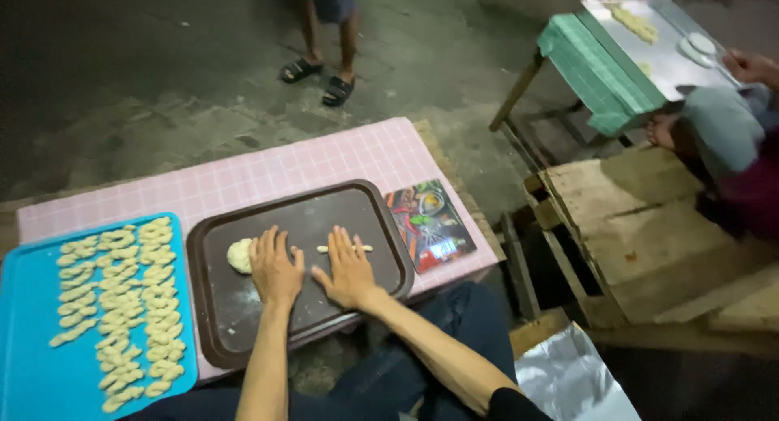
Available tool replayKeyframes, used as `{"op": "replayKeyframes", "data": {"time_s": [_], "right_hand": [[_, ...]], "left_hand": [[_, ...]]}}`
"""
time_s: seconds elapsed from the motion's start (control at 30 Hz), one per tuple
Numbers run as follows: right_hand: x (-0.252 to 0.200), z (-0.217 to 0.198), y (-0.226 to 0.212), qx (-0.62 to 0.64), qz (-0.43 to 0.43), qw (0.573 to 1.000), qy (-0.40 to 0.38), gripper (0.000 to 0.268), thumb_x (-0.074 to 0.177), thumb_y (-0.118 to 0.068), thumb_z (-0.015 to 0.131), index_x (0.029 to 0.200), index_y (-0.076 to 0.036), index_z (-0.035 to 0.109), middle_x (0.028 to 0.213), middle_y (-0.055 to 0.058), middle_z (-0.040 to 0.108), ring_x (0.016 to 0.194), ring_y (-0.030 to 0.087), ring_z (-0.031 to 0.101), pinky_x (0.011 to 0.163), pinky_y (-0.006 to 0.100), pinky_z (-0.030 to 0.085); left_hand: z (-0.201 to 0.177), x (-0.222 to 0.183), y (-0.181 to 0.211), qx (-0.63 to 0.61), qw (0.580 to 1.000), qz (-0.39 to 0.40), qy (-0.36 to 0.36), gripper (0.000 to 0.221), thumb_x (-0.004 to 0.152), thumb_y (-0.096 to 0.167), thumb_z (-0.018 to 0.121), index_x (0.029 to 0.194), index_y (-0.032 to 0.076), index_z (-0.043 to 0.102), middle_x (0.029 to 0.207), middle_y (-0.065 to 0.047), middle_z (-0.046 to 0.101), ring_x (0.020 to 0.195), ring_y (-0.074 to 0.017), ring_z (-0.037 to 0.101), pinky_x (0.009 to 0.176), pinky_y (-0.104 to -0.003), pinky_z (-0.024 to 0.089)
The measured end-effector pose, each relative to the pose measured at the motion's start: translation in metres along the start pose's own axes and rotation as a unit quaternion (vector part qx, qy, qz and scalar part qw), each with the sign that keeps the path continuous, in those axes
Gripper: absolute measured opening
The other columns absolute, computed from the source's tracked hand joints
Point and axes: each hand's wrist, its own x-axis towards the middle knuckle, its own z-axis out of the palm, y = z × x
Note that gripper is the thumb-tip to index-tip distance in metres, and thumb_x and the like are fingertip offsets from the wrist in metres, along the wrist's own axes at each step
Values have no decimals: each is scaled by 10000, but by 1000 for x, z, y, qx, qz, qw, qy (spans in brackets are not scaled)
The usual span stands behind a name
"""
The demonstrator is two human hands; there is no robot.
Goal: The person is rolling small pieces of dough into strips and twisting them into a knotted shape.
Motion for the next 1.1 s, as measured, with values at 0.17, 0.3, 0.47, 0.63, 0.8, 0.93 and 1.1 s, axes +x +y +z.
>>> {"op": "replayKeyframes", "data": {"time_s": [0.17,0.3,0.47,0.63,0.8,0.93,1.1], "right_hand": [[79,8,25,-48,3,999,18,834,1063,-596,241,1575,61,274,1664,272,238,1585,341,169,1280,519,50],[55,8,18,-42,-8,999,22,823,1069,-580,253,1582,64,259,1673,269,213,1585,344,152,1279,521,40],[-36,-5,-16,-15,-43,999,-14,799,1079,-563,259,1582,57,250,1668,275,205,1577,353,147,1265,523,51],[-52,-2,-17,5,-41,998,-43,788,1083,-540,281,1577,73,253,1658,297,209,1569,379,160,1249,548,87],[41,17,15,-15,2,1000,21,806,1084,-552,278,1567,93,272,1640,317,253,1568,381,196,1261,548,73],[67,23,20,-39,51,997,32,808,1084,-571,242,1572,72,281,1658,288,241,1581,364,165,1275,540,45],[-11,-2,-13,-21,10,1000,-18,786,1086,-558,253,1590,45,250,1676,258,203,1584,341,132,1269,518,22]], "left_hand": [[-10,1,0,-20,1000,-9,-11,317,874,179,638,1143,37,725,1266,-158,699,1251,-280,645,1195,-424,345],[-11,0,2,-8,1000,-7,-2,317,867,185,649,1137,39,728,1260,-156,701,1245,-277,648,1200,-414,345],[-10,-2,-1,-4,1000,-13,-9,326,889,204,625,1154,43,726,1285,-137,694,1265,-257,634,1225,-398,309],[-13,-3,1,-15,1000,-9,-6,322,894,180,627,1157,23,727,1280,-158,698,1257,-274,639,1219,-415,311],[-8,1,-2,-18,1000,-7,0,333,880,181,633,1150,9,723,1274,-171,694,1260,-287,633,1215,-425,314],[-9,-1,-2,-12,1000,-5,-2,337,875,193,625,1150,22,717,1273,-168,691,1263,-291,633,1208,-436,321],[-4,-1,-3,-27,999,-18,-12,340,892,189,606,1162,15,716,1288,-169,687,1280,-279,619,1217,-426,299]]}}
